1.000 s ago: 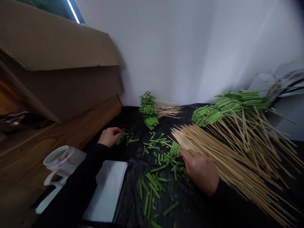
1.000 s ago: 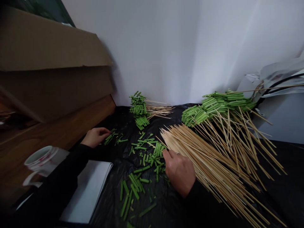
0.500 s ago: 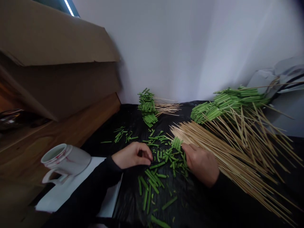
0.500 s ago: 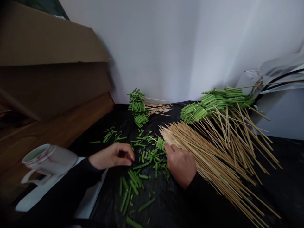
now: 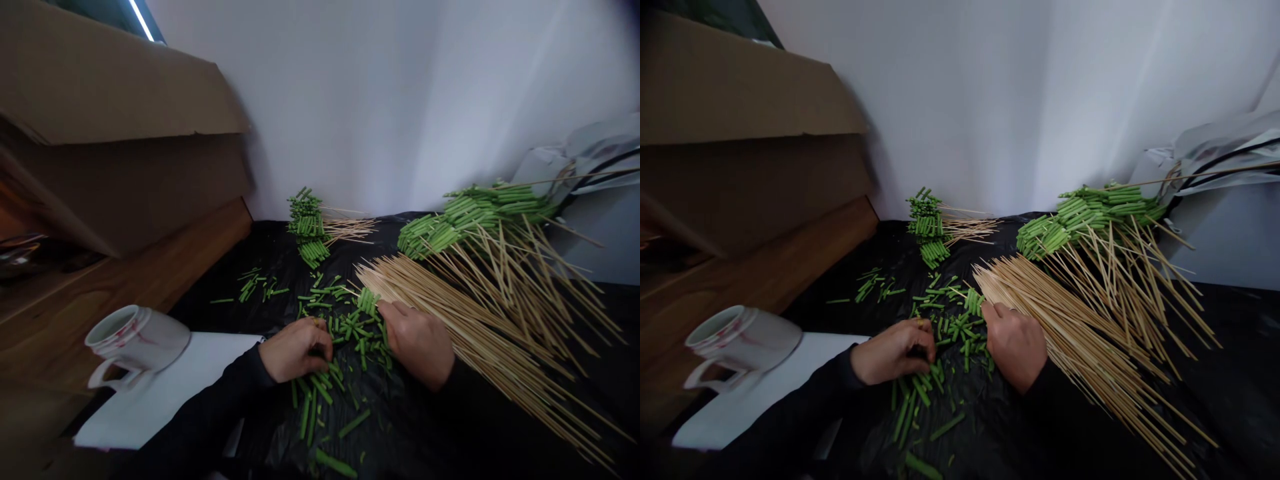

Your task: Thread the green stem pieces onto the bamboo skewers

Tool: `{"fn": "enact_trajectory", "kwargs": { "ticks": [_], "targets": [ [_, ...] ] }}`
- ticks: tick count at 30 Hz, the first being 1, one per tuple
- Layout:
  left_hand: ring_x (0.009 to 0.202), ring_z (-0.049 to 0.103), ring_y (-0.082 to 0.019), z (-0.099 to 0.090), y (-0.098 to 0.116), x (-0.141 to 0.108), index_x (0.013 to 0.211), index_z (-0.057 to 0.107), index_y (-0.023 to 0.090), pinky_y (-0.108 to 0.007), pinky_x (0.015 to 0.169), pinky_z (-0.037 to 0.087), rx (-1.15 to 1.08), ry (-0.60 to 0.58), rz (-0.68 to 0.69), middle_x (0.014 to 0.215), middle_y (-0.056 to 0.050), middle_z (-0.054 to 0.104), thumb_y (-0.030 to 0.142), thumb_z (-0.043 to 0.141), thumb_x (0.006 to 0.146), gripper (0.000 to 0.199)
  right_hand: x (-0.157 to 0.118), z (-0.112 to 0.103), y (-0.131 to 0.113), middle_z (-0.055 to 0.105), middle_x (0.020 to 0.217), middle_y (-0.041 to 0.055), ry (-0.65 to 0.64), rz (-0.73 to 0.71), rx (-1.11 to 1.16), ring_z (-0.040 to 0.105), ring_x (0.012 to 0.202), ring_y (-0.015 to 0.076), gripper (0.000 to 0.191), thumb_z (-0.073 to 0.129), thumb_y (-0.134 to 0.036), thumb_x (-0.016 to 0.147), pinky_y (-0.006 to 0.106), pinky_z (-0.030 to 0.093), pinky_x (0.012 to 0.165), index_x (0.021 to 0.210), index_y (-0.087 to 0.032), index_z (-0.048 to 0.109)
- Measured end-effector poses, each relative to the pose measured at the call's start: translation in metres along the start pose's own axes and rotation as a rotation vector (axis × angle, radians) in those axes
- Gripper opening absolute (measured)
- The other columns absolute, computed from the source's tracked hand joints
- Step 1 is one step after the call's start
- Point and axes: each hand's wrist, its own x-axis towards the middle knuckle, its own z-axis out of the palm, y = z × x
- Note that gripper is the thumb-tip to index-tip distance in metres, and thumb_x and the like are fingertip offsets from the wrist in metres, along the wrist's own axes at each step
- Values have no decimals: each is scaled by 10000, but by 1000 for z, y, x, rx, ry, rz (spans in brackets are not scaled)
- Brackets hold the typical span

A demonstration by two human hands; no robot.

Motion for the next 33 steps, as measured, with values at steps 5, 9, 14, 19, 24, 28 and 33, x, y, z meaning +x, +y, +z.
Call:
{"fn": "enact_trajectory", "kwargs": {
  "ticks": [5,9,14,19,24,28,33],
  "targets": [
    [694,583,-153,-10,-12,20,783,689,170,-260,675,441,-392,279,-105,749,-27,660,329,702,749,163,1,0,5,628,720,6,106,24,27,538,594,121,212,452,-162,897,307,226,543,963,-199,650],
    [683,608,-142,-8,-21,40,795,696,152,-245,638,458,-887,543,-217,737,-33,687,366,789,648,275,0,0,6,657,788,22,274,27,124,577,671,122,243,445,-157,902,274,294,575,1032,-185,648],
    [738,640,-112,4,-28,44,859,734,138,-195,663,496,-1437,562,-291,835,-61,714,256,851,590,316,-2,-3,-3,638,751,22,282,-50,168,558,636,118,277,411,-140,918,272,309,587,1064,-157,646],
    [718,643,-94,6,-32,37,840,734,139,-166,645,504,-1532,575,-300,821,-44,715,175,855,584,285,-4,-4,-12,581,653,-1,229,-76,122,493,544,115,270,405,-151,912,297,256,554,986,-172,664],
    [687,637,-88,6,-32,35,813,732,139,-166,625,497,-1544,586,-317,772,-36,707,144,841,601,239,-5,-2,-14,587,669,1,185,-84,94,484,547,115,276,404,-153,918,305,237,561,1027,-176,657],
    [678,629,-88,6,-31,35,810,739,132,-166,621,493,-1552,588,-310,765,-43,707,147,843,598,237,-6,0,-15,589,683,1,182,-95,94,483,544,114,286,401,-152,920,310,234,561,1053,-168,653],
    [666,625,-86,7,-30,34,829,740,109,-165,617,491,-1555,572,-297,766,-56,704,151,839,609,246,-6,1,-15,587,692,2,159,-98,96,490,557,115,287,409,-145,905,305,237,559,1066,-163,647]
  ]
}}
